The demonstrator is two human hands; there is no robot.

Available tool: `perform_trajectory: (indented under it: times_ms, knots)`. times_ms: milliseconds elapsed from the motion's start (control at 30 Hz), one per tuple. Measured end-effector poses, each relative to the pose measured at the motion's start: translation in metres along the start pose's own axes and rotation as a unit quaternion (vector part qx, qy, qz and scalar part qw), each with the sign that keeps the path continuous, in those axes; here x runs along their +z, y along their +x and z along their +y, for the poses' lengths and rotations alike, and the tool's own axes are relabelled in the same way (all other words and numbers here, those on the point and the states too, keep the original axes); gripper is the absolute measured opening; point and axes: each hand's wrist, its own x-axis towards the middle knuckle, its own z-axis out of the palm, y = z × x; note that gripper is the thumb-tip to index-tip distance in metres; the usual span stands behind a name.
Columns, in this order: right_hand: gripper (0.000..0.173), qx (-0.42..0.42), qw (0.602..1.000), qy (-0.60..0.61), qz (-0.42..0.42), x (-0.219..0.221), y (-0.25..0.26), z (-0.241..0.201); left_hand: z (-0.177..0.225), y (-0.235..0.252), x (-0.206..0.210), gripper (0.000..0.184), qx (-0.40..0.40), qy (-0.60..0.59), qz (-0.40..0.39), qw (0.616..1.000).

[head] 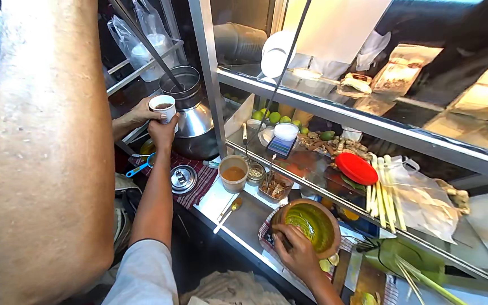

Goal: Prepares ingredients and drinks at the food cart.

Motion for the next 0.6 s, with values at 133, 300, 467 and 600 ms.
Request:
perform_trajectory:
  times_ms: [133, 300, 467, 600]
  knots:
    - [0.025, -0.002, 1.0, -0.002, 0.004, 0.001, 0.0, 0.0, -0.003, 0.002, 0.0, 0.077, -0.004, -0.01, 0.002, 1.0]
    - [0.025, -0.002, 1.0, 0.0, 0.003, 0.001, 0.0, 0.0, -0.017, 0.01, 0.007, 0.087, 0.021, -0.056, 0.024, 0.998]
    - [0.025, -0.002, 1.0, 0.0, -0.002, 0.0, 0.0, -0.001, -0.023, 0.013, 0.004, 0.083, 0.016, -0.045, 0.025, 0.999]
    - [0.025, -0.002, 1.0, 0.0, -0.001, 0.0, 0.001, -0.001, -0.025, 0.015, 0.005, 0.085, 0.019, -0.037, 0.027, 0.999]
